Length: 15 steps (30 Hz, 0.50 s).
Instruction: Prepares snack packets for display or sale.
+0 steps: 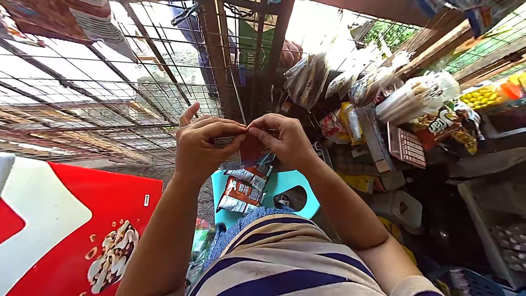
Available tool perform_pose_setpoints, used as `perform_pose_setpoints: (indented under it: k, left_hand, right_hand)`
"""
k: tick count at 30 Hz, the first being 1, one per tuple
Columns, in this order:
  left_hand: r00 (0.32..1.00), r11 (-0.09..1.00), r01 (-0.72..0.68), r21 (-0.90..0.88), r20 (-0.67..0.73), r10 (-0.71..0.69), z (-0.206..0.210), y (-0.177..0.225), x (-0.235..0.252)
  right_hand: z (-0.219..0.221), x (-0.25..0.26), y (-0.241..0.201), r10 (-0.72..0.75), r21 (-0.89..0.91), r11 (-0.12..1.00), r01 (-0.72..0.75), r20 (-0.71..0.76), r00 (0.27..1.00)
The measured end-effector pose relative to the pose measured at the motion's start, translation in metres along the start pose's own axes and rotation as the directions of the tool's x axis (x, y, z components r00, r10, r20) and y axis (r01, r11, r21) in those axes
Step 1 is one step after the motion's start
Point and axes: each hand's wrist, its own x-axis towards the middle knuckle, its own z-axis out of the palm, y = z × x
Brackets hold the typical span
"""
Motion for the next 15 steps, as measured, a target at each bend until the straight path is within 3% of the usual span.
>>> perform_pose_setpoints:
  k: [8,15]
  left_hand:
    - [0.999,0.999,-0.036,-0.012,0.003,0.036,-0.003,-0.006,0.004]
    - [0.996,0.985,0.088,0.15,-0.013,-0.087,0.005,-0.018,0.018]
  right_hand:
    - [-0.003,0.005,-0.001,0.022,0.049,0.999,-0.023,0.022,1.0]
    - [0.01,0.025,0.007,0.018,-0.288,0.957,-0.043,-0.089,0.996]
